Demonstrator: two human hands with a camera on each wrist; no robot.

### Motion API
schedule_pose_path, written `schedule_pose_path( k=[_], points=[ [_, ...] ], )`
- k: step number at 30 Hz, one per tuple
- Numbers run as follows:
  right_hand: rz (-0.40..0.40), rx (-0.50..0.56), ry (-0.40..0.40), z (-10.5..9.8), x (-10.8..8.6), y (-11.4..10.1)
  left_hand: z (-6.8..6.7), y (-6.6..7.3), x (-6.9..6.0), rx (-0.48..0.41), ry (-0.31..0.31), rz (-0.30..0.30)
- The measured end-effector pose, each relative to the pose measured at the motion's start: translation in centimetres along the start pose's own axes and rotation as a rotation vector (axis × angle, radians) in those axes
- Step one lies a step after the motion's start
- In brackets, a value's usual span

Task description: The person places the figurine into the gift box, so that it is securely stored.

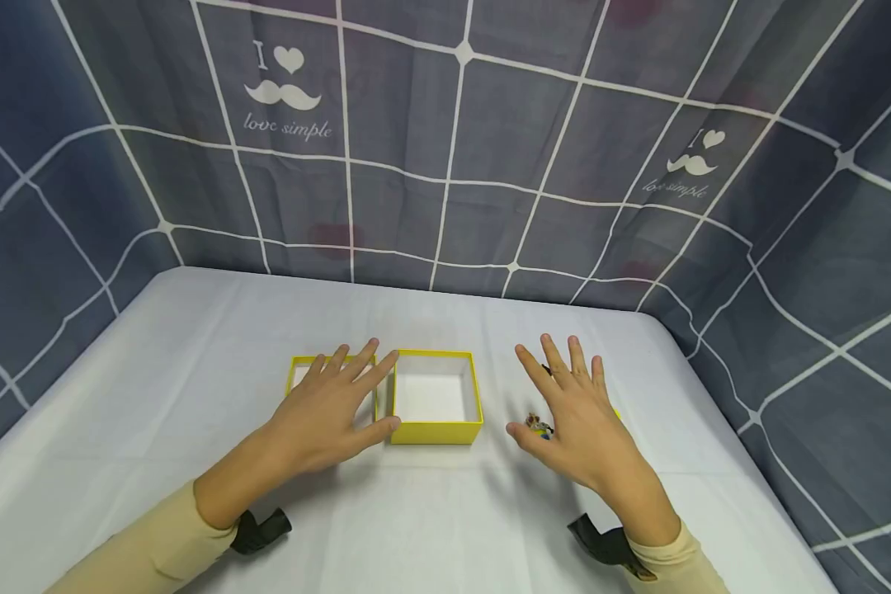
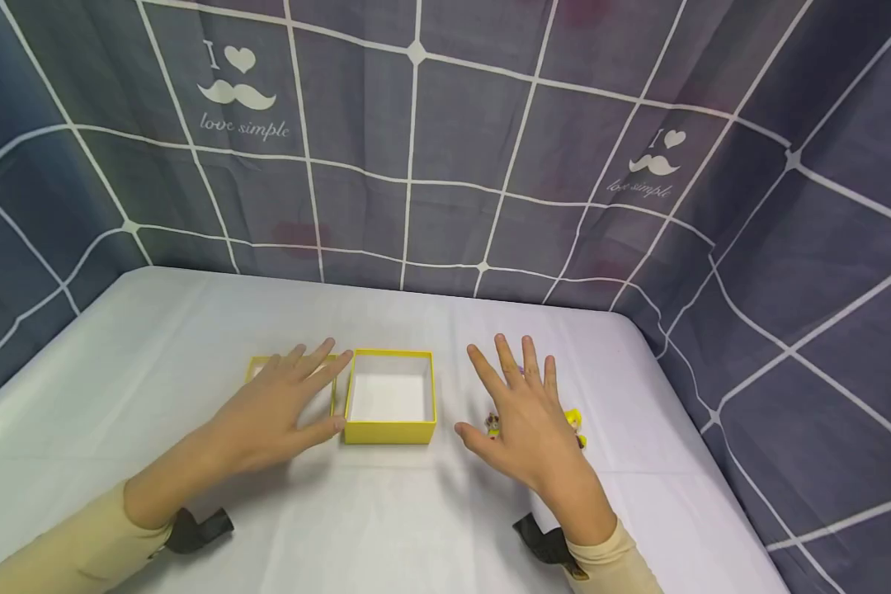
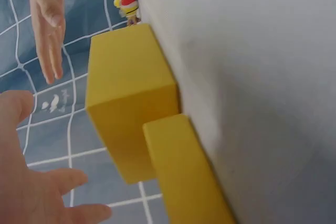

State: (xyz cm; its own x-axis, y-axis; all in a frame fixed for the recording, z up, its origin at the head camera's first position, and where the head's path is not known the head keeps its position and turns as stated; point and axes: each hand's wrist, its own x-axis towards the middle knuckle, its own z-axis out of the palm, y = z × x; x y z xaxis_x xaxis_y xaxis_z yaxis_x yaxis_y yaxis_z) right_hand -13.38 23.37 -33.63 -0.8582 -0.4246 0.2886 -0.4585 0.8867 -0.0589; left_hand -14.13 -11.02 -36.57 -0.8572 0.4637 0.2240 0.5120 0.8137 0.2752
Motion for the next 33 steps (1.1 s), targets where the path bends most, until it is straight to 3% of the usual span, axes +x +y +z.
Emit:
schedule_pose_path(
  k=[6,15,24,33],
  points=[
    [0.005,0.002,-0.004,0.2,-0.2,0.1,1.0,0.1,0.0,-0.023,-0.032,0.033],
    [-0.01,0.005,-0.007,0.5,-0.7,0.5,1.8,0.1,0.0,-0.041,-0.065,0.028],
    [-0.003,0.014,-0.024,0.7,-1.3,1.0,2.1,0.3,0.1,-0.068,-0.069,0.026],
    [0.005,0.017,-0.035,1.1,-2.1,1.8,2.2,0.1,0.2,-0.059,-0.031,0.073]
  ],
)
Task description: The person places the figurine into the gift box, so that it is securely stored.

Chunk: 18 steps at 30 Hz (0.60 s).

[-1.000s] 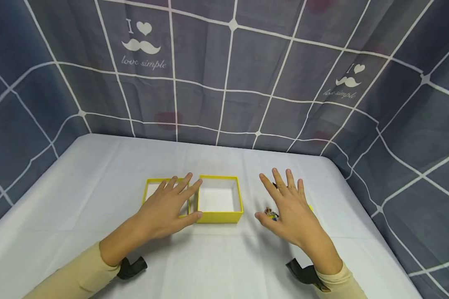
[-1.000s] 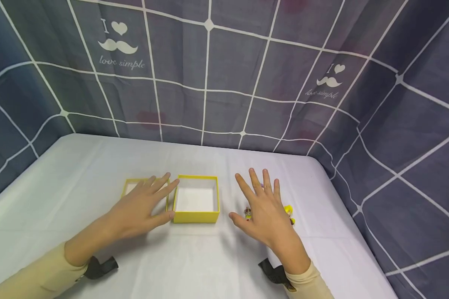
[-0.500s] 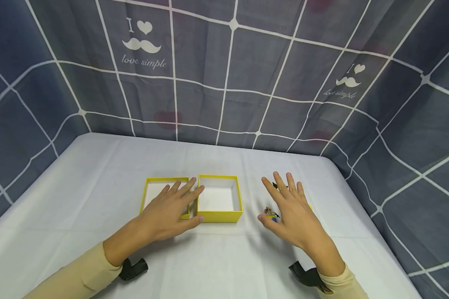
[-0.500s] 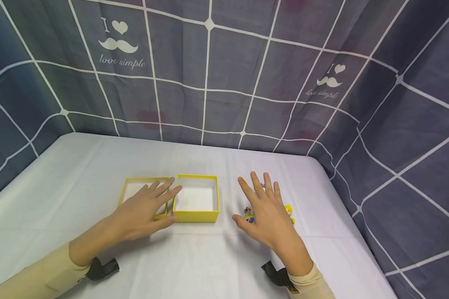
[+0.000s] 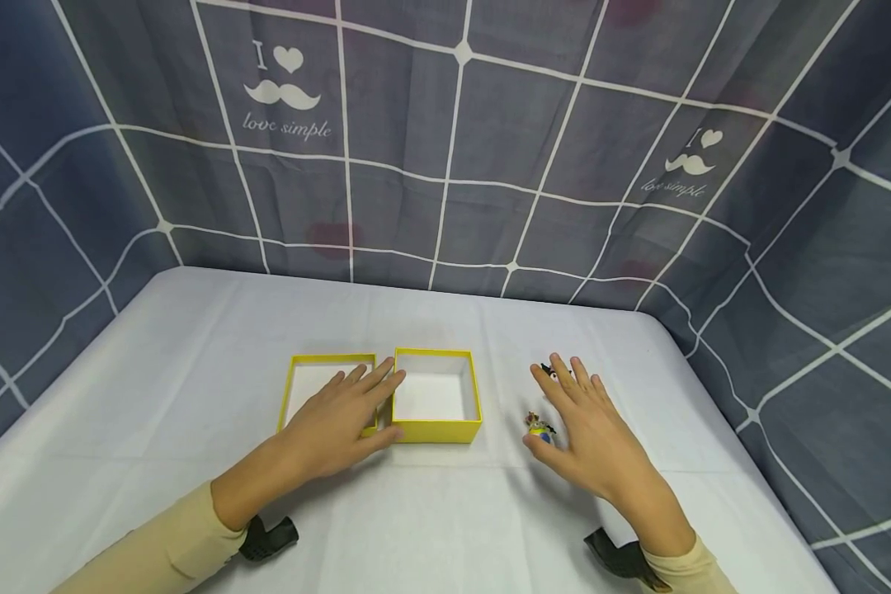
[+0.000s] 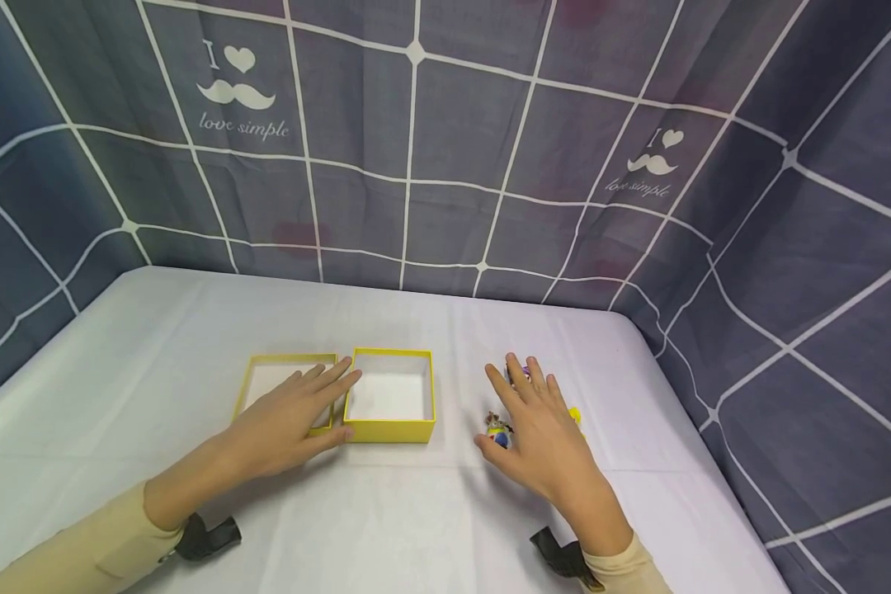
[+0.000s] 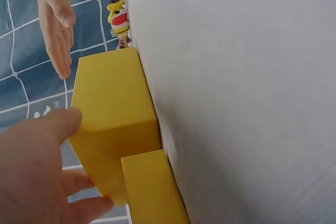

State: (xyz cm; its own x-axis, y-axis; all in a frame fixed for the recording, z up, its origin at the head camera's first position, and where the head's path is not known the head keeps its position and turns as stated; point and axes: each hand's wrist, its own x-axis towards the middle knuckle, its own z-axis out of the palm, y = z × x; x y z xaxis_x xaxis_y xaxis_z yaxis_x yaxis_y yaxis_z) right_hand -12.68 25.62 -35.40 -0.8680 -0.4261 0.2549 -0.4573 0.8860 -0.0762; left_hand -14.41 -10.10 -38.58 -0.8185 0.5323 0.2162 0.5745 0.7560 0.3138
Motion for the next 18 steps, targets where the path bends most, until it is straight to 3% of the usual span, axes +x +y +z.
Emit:
schedule_pose_path(
  k=[18],
  points=[
    [0.009,0.078,-0.025,1.7,-0.7,1.5,0.4,-0.1,0.2,-0.017,0.011,-0.006]
  ],
)
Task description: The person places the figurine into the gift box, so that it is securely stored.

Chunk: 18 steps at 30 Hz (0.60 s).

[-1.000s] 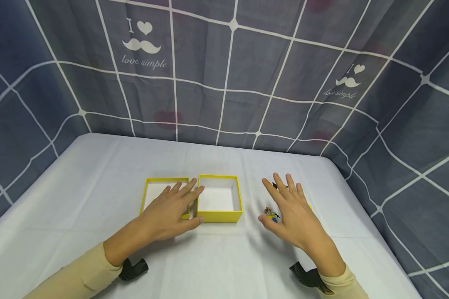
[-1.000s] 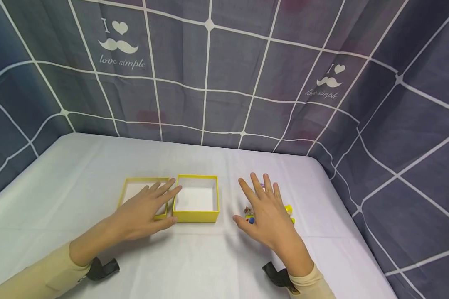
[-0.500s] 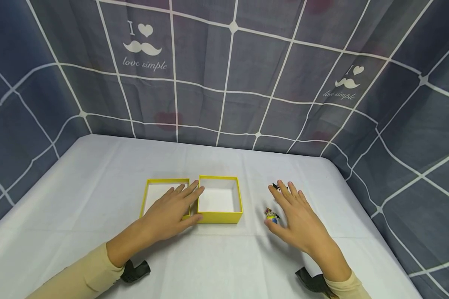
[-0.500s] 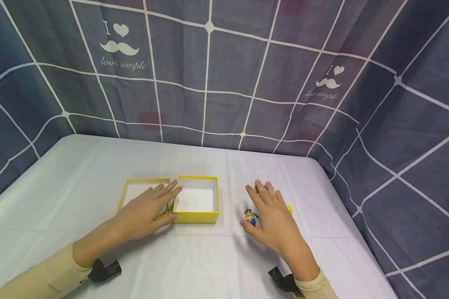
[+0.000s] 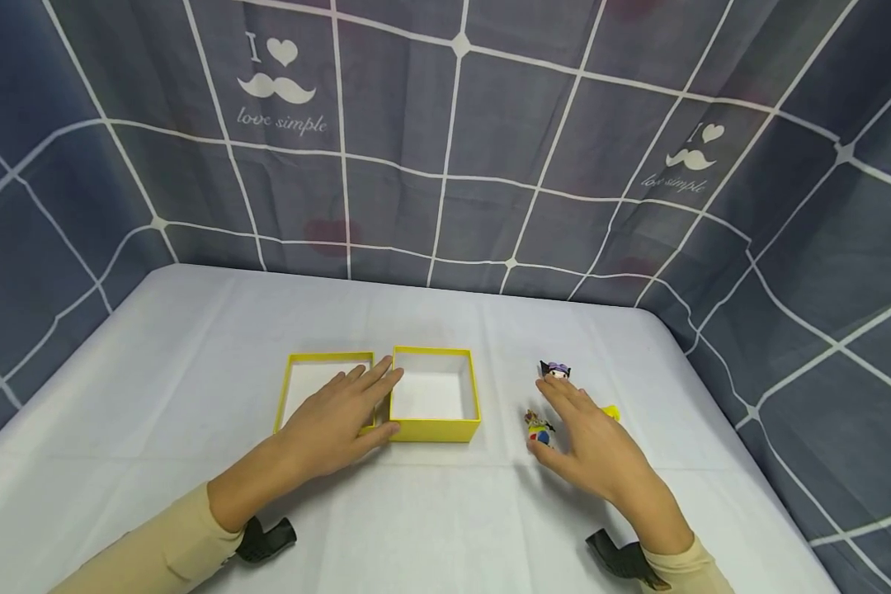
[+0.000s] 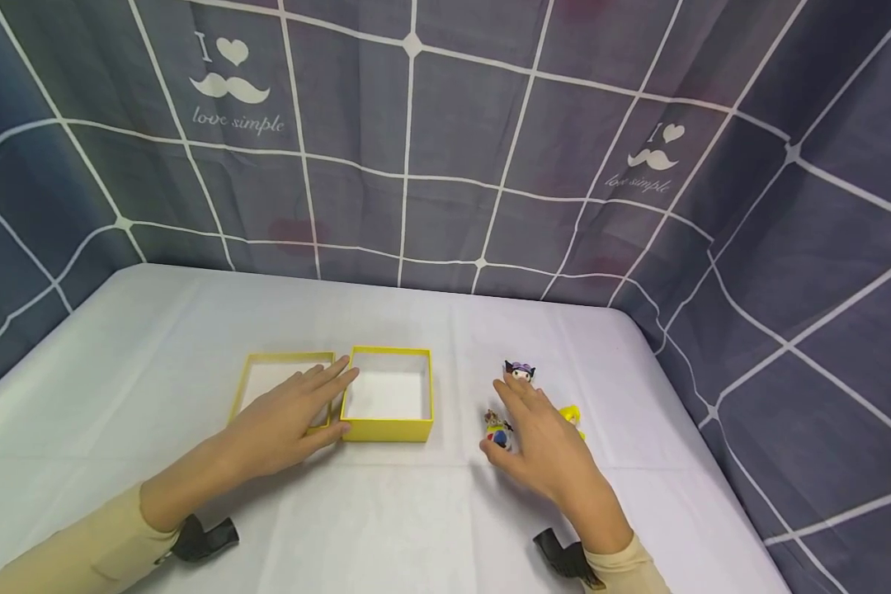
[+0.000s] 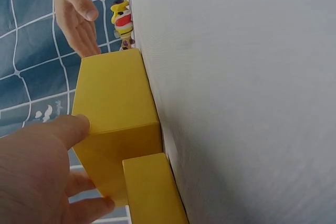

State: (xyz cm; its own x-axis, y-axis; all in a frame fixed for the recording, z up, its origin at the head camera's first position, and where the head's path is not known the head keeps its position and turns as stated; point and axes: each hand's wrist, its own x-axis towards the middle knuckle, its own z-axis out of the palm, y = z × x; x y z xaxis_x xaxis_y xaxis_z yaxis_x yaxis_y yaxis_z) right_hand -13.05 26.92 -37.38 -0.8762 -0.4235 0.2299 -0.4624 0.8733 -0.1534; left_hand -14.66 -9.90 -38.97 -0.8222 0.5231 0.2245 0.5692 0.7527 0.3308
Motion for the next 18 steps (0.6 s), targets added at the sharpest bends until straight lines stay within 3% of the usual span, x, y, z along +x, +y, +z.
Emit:
schedule_pose_path(
  k=[5,18],
  points=[
    [0.027,0.028,-0.033,0.4,-0.1,0.4,-0.1,0.0,0.0,-0.01,-0.004,0.001],
    [0.009,0.085,-0.079,0.9,0.0,1.3,-0.2,0.1,0.0,0.002,-0.01,0.001]
  ],
)
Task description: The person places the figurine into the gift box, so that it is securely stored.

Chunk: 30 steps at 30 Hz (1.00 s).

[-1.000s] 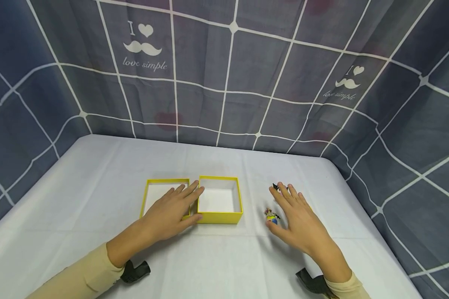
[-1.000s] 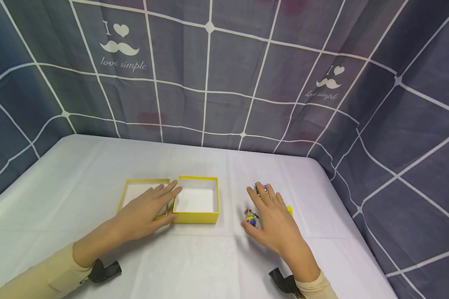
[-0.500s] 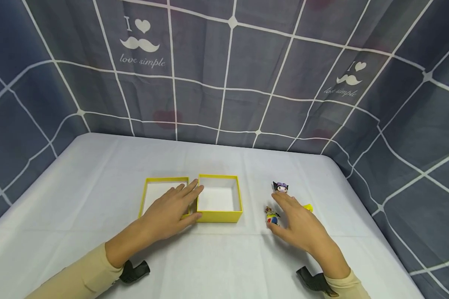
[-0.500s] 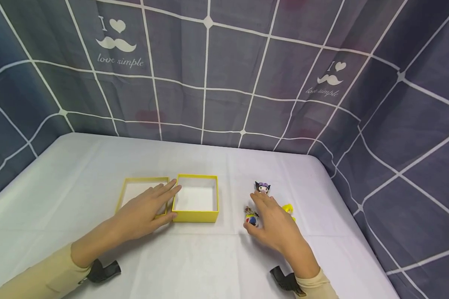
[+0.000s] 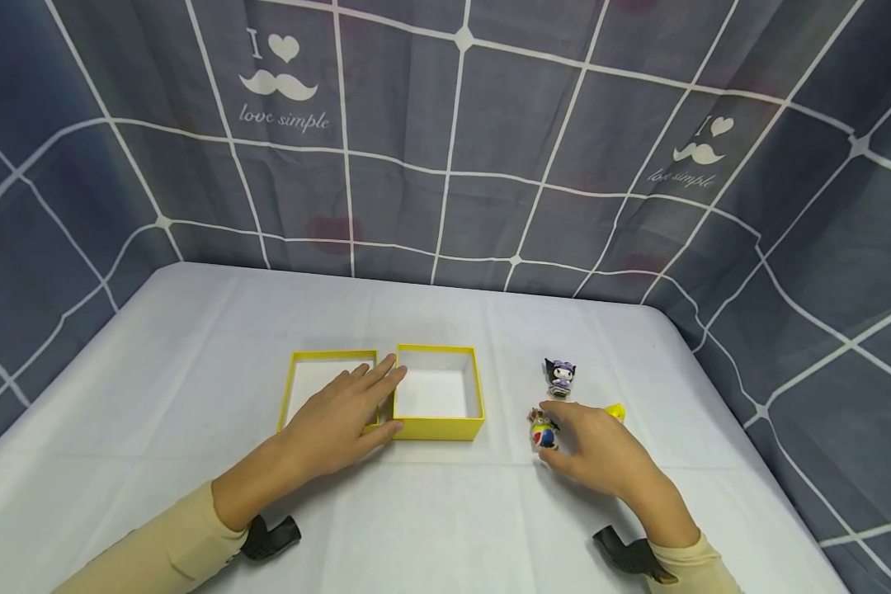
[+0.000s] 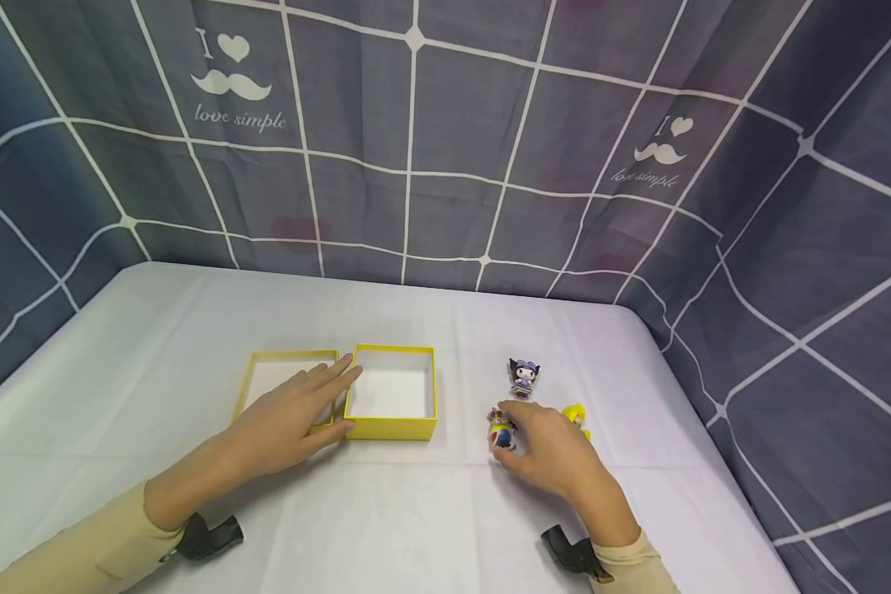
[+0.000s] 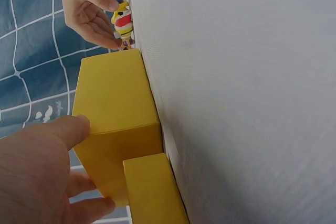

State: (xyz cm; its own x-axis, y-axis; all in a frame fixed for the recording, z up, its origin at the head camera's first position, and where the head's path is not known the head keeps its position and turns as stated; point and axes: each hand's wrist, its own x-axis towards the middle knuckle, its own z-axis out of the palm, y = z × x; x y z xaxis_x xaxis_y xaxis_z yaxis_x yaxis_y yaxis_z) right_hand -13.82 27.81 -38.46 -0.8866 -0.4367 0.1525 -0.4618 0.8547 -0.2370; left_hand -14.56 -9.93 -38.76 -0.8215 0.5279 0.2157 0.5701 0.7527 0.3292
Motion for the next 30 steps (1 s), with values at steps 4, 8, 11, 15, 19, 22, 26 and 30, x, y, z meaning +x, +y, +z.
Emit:
schedule_pose_path(
  k=[4,8,11,15,19,22,26,30],
  points=[
    [0.014,0.008,-0.016,0.13,0.07,0.21,-0.01,0.0,0.03,0.008,0.003,0.003],
    [0.017,0.012,-0.028,0.26,0.07,0.37,0.05,-0.02,0.04,0.015,0.009,0.013],
    [0.013,0.017,-0.032,0.32,0.1,0.43,0.1,-0.04,0.05,0.013,0.01,0.013],
    [0.004,0.014,-0.028,0.35,0.18,0.42,0.18,-0.09,0.08,0.012,0.006,0.007],
    [-0.02,0.016,-0.005,0.48,0.25,0.43,0.18,-0.11,0.03,0.012,0.007,0.007],
    [-0.05,0.022,0.014,0.66,0.31,0.49,0.16,-0.11,0.01,0.011,0.006,0.008],
    [-0.065,0.023,0.023,0.84,0.37,0.5,0.16,-0.1,-0.02,0.01,0.008,0.011],
    [-0.051,0.037,0.023,0.93,0.39,0.44,0.19,-0.06,-0.01,0.009,0.011,0.011]
  ],
)
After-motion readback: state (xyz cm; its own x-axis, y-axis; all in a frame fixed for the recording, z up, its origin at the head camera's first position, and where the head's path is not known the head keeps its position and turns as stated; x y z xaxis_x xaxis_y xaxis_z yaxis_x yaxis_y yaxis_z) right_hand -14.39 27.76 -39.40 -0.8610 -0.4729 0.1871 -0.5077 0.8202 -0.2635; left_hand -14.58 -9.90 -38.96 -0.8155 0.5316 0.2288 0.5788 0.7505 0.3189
